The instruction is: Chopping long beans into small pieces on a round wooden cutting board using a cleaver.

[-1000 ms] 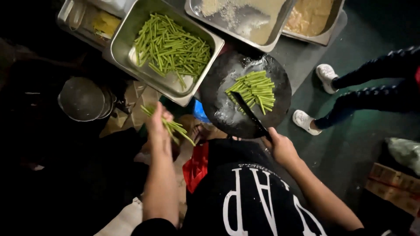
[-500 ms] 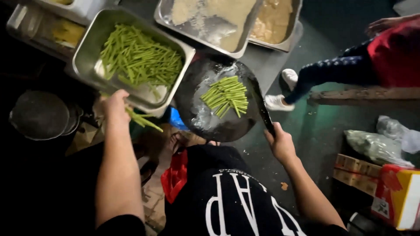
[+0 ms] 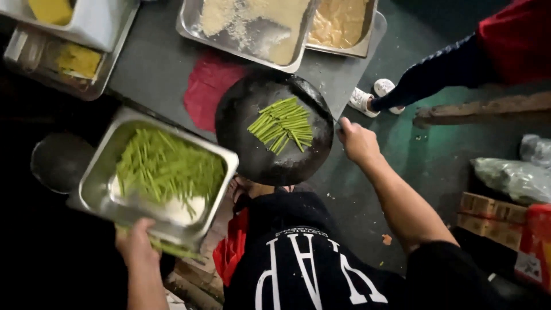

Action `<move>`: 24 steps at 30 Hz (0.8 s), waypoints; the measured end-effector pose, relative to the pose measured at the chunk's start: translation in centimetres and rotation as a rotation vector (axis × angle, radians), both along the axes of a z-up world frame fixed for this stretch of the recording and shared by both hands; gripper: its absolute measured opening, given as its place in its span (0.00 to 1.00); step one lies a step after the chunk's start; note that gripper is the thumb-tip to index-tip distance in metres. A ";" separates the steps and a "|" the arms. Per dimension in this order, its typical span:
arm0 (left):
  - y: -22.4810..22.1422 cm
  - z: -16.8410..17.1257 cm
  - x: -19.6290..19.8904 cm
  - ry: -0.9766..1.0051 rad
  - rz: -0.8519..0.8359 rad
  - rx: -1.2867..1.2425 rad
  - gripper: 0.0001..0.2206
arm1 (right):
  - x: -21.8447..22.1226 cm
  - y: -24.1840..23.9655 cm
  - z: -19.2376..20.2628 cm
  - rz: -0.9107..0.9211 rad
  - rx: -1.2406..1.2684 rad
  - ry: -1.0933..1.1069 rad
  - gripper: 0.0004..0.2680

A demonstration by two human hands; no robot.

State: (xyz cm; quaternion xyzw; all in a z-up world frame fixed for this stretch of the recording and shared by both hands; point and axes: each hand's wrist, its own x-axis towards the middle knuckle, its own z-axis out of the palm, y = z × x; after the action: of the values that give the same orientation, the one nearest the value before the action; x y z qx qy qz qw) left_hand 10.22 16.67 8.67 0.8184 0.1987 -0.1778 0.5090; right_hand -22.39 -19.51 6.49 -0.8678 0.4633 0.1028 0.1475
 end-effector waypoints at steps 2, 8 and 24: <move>1.3 1.1 -2.4 -0.044 -0.013 0.014 0.24 | 1.5 0.1 1.4 -0.013 0.088 0.000 0.06; 5.8 -3.8 -7.2 0.033 0.024 0.073 0.19 | 3.1 1.9 1.6 0.053 0.173 0.043 0.06; -6.3 2.3 -11.4 0.433 -0.186 0.118 0.34 | 4.0 8.1 0.1 0.305 0.016 0.039 0.05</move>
State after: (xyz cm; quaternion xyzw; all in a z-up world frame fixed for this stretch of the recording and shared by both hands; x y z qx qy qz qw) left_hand -1.18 10.33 11.01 0.8043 0.2373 -0.3833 0.3871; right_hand -18.41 -11.46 6.59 -0.9246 0.3282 0.1447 0.1282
